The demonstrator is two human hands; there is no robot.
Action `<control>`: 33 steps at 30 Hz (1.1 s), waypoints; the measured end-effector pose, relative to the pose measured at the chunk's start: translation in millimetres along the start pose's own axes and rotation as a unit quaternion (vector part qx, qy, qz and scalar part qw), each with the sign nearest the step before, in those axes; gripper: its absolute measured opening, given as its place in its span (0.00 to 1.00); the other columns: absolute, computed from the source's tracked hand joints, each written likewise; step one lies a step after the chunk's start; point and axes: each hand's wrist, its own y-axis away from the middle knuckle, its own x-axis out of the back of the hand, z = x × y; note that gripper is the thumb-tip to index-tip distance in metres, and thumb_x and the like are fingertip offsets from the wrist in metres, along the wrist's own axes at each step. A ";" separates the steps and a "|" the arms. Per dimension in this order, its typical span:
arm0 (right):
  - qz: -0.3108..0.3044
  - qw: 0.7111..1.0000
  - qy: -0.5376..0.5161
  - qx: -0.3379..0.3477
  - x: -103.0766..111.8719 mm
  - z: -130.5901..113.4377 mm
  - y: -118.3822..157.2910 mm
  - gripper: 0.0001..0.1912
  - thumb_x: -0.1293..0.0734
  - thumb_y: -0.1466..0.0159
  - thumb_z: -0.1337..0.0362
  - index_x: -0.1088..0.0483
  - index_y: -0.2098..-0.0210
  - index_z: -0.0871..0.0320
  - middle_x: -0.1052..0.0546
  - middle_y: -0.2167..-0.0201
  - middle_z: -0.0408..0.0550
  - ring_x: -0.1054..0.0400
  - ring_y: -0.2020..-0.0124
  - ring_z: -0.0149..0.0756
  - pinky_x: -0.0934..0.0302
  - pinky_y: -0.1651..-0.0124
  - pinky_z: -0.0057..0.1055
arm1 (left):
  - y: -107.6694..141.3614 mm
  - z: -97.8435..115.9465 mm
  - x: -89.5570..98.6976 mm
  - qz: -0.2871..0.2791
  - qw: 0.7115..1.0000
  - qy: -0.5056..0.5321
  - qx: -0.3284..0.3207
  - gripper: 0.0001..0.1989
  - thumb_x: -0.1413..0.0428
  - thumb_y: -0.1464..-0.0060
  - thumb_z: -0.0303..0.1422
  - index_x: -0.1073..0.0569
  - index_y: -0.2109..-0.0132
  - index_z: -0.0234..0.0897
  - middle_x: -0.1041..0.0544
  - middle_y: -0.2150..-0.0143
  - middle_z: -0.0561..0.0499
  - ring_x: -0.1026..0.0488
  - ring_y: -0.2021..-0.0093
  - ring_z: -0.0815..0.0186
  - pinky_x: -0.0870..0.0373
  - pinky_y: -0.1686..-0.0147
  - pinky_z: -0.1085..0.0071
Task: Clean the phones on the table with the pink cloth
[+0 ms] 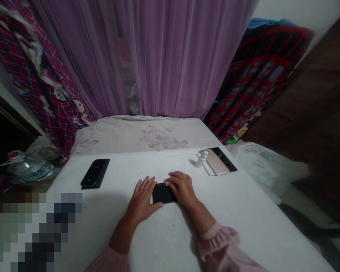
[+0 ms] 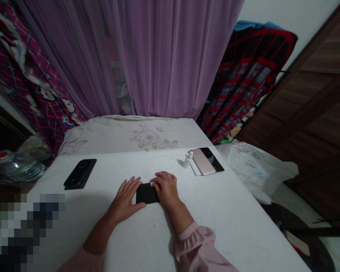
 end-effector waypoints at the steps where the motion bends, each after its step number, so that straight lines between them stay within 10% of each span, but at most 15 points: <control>1: 0.001 1.000 -0.003 -0.001 -0.6 0.0 1.6 0.08 0.34 0.37 0.64 0.21 0.62 0.47 0.23 0.53 0.47 0.34 0.47 0.43 0.48 0.45 0.45 | 0.1 0.1 -0.3 0.000 1.000 0.000 0.002 0.33 0.41 0.47 0.44 0.39 0.37 0.39 0.39 0.33 0.42 0.46 0.32 0.51 0.52 0.34 0.48; 33: -0.062 0.998 -0.027 -0.007 -8.5 -37.4 -10.4 0.07 0.32 0.37 0.66 0.22 0.62 0.49 0.21 0.60 0.43 0.32 0.53 0.39 0.52 0.48 0.40 | -0.3 -4.9 8.9 0.007 1.000 0.026 0.006 0.33 0.35 0.53 0.39 0.35 0.42 0.39 0.34 0.36 0.42 0.43 0.33 0.49 0.50 0.35 0.45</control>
